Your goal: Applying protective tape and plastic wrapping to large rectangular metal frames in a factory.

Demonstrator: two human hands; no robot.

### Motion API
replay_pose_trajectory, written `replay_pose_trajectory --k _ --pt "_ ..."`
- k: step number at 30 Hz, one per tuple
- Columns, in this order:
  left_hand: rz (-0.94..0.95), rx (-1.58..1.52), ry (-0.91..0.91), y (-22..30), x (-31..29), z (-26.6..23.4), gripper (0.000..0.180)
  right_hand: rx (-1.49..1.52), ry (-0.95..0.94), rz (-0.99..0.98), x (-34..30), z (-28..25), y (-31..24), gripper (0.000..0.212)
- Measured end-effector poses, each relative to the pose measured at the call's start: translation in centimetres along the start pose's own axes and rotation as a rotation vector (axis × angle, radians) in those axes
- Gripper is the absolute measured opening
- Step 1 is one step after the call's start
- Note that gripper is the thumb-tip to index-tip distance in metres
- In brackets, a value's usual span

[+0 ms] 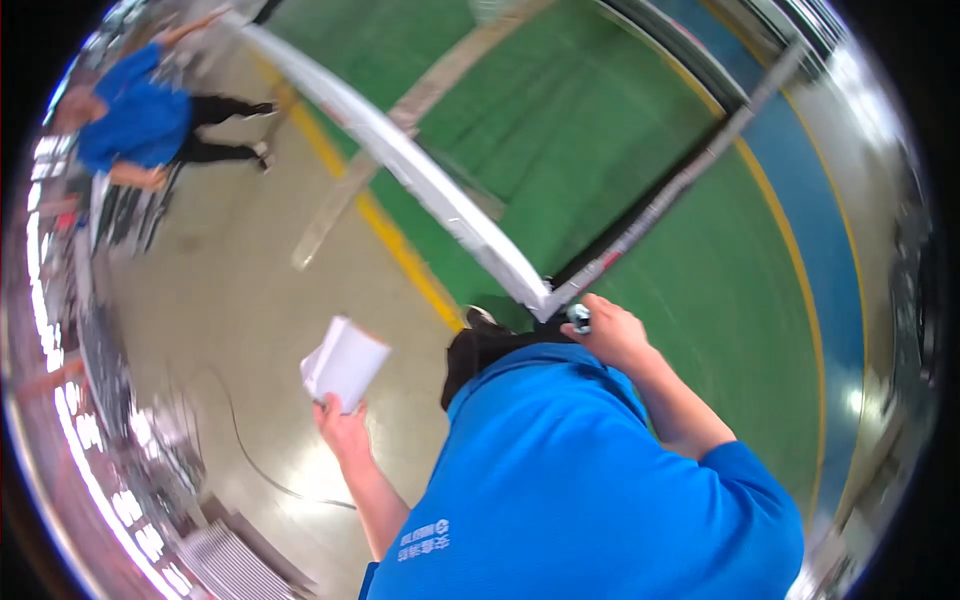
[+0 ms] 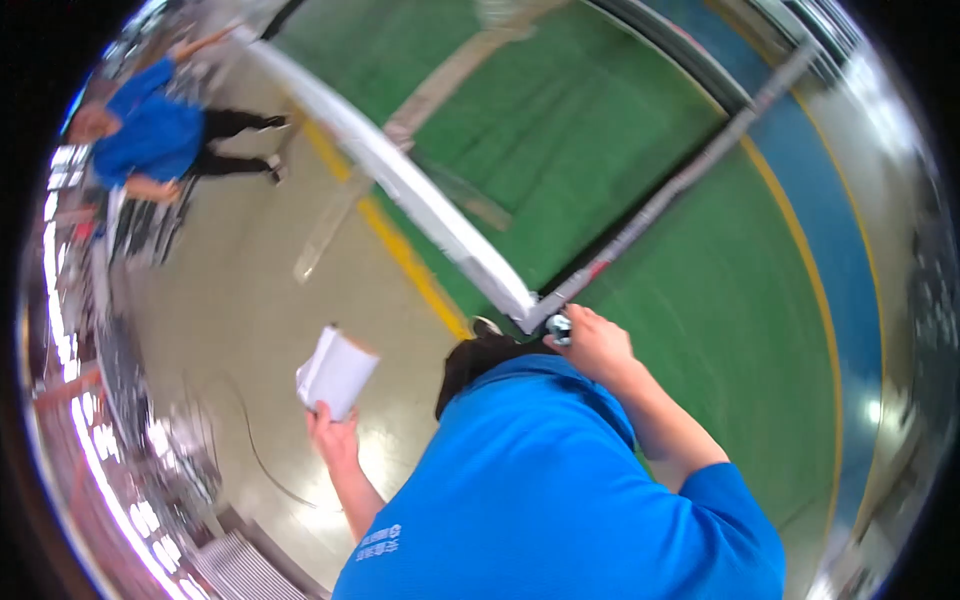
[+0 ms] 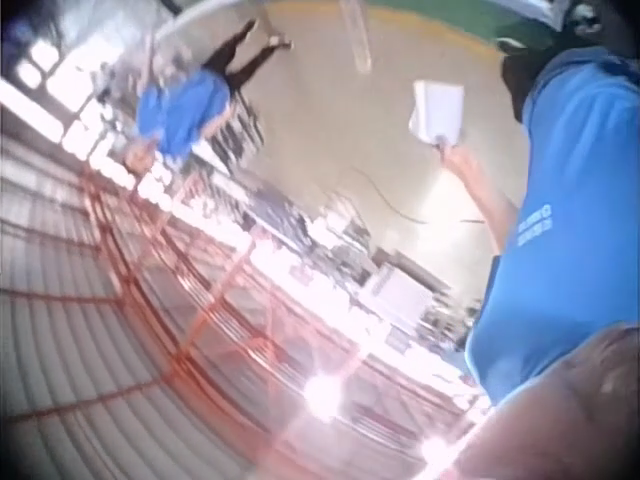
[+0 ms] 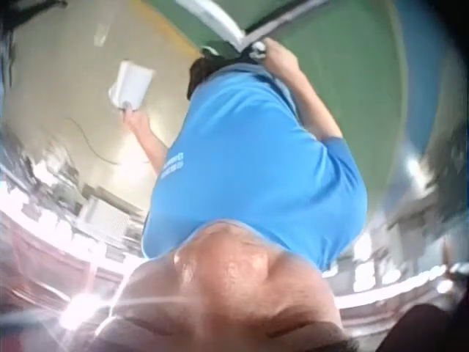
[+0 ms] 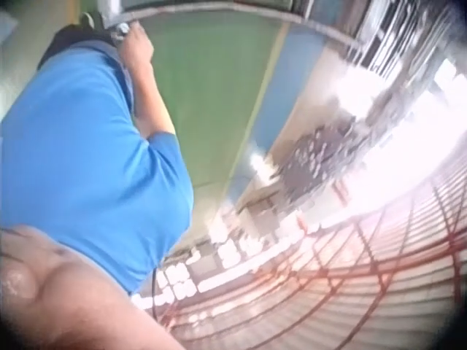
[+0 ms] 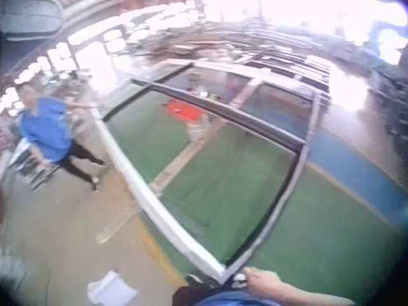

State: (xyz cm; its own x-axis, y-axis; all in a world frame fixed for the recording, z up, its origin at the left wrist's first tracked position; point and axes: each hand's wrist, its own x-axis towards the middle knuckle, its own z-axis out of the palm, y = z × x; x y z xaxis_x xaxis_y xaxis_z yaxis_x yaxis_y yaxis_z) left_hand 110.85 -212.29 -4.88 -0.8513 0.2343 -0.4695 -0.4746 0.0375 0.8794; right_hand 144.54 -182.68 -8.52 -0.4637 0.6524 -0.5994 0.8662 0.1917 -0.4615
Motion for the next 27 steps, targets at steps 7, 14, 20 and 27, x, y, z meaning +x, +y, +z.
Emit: replay_pose_trajectory --k 7,14,20,27 --pt "0.293 -0.195 -0.103 -3.6 -12.5 3.2 0.034 -0.217 0.090 -0.446 -3.3 -5.6 -3.5 0.029" --pt "0.367 -0.376 -0.128 -7.6 -22.0 2.7 0.026 0.269 -0.433 -0.973 -9.0 -2.5 -9.8 0.027" --pt "0.441 -0.564 -0.054 -11.4 -28.2 3.1 0.027 0.114 -0.595 -0.843 -12.4 -1.0 -10.1 0.025" --pt "0.452 -0.283 0.026 -13.2 -30.8 5.7 0.033 0.193 -0.650 -0.873 -9.3 -1.6 -9.7 0.029"
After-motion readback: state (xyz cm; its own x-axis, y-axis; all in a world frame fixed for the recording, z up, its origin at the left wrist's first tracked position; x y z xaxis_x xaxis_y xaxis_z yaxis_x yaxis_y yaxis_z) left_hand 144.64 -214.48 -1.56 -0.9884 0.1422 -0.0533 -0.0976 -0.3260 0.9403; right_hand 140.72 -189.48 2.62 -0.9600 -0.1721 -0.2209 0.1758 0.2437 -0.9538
